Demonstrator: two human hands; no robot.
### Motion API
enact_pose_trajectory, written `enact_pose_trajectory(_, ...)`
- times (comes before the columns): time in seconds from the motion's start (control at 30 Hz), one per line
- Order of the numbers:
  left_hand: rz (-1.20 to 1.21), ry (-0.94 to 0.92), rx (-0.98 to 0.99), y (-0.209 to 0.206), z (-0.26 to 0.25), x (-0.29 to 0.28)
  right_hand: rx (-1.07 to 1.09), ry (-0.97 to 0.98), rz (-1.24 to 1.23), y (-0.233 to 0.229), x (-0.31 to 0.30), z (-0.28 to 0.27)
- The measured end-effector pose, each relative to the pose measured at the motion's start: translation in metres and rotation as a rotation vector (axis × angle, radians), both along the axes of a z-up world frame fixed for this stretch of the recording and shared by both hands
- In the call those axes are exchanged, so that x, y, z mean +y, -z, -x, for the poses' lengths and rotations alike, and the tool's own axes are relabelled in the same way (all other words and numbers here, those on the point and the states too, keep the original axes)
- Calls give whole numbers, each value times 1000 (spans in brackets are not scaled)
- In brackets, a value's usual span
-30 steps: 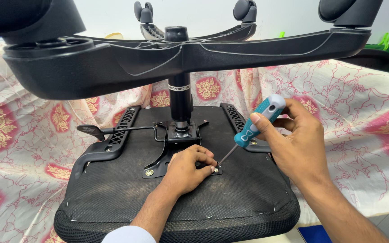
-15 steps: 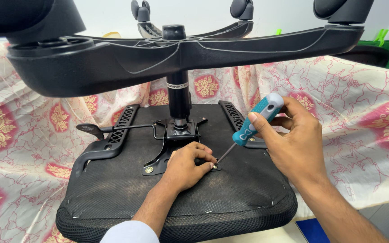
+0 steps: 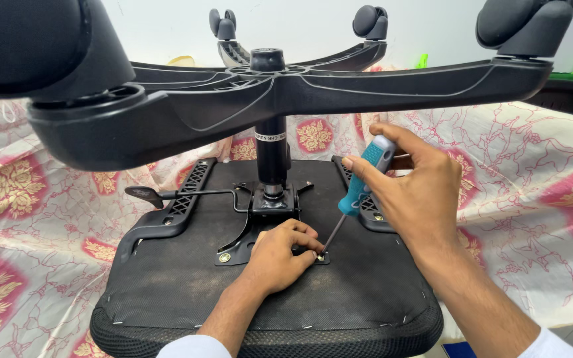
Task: The person uses a screwdriver to tighten screws on the underside of an office chair seat, securing the seat to the chair base. The person works methodically on each screw to complete the assembly.
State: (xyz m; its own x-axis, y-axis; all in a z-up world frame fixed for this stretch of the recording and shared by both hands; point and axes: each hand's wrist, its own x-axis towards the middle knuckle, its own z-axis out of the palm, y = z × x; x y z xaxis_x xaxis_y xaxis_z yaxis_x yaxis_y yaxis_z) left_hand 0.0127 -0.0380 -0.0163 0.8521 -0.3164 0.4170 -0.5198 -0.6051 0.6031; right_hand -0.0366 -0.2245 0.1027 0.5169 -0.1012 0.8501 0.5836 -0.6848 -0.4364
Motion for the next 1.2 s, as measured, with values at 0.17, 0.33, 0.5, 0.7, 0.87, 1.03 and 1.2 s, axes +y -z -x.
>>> enact_pose_trajectory(0.17,1,-62,79,-3,4,-6,42,-55,-94,9,-11,9)
enact_pose_trajectory(0.33,-57,-11,-100,2,-6,-8,24,-106,-110,17,-17,15)
enact_pose_trajectory(0.5,163,195,-112,10,-26,3,-11,-139,-103,22,-26,17)
enact_pose_trajectory(0.7,-45,238,-59,-6,-47,6,28,-309,-94,17,-24,0)
enact_pose_trajectory(0.87,-145,174,-23,-15,-44,11,110,-270,-143,13,-23,-18)
enact_pose_trajectory(1.03,-153,154,34,-20,-43,12,113,-66,-35,4,-22,-26)
enact_pose_trajectory(1.2,-121,258,33,-24,-53,15,55,-53,60,2,-27,-26)
